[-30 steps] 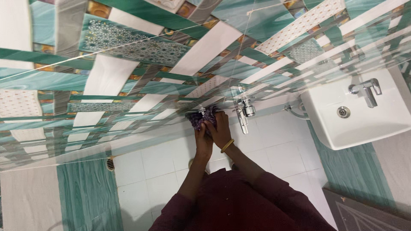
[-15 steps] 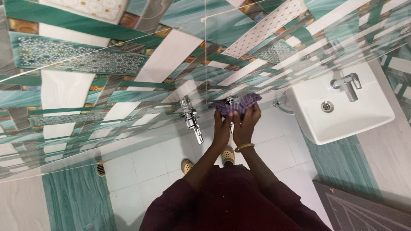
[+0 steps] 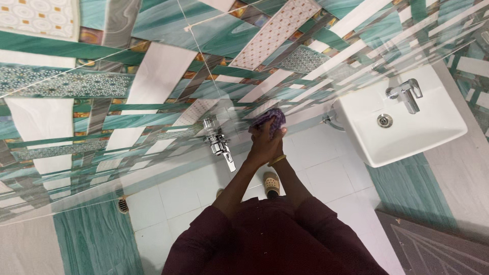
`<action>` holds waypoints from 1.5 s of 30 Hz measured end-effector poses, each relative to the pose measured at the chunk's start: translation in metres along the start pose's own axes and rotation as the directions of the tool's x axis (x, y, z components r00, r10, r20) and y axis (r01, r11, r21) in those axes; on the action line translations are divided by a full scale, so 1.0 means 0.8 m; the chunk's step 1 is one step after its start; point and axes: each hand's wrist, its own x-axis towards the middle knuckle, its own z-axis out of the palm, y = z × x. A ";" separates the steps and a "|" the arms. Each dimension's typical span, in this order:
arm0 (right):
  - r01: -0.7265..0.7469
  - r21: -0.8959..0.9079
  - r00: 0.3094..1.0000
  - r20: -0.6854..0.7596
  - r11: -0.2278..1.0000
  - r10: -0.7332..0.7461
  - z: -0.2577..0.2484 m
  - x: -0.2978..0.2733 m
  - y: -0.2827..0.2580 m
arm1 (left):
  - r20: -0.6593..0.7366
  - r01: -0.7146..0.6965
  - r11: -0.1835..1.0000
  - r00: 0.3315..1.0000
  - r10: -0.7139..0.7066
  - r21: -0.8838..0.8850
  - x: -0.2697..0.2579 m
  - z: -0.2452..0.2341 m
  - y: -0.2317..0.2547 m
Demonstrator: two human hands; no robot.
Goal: The person cleans a bathroom faucet using a cloth, wiping around the handles and the spout.
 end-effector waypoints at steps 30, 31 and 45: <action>0.352 -0.316 0.936 0.133 0.881 -0.326 -0.028 0.002 0.004 | -0.196 -0.002 0.450 0.901 -0.386 -0.893 -0.120 0.074 -0.089; 0.360 -0.314 0.932 0.157 0.879 -0.325 -0.032 0.001 0.005 | -0.196 0.016 0.467 0.894 -0.402 -0.884 -0.126 0.081 -0.089; 0.026 -0.475 0.940 0.311 0.880 0.139 -0.151 -0.151 0.065 | -0.170 0.181 0.560 0.839 -0.516 -0.808 -0.287 0.138 -0.102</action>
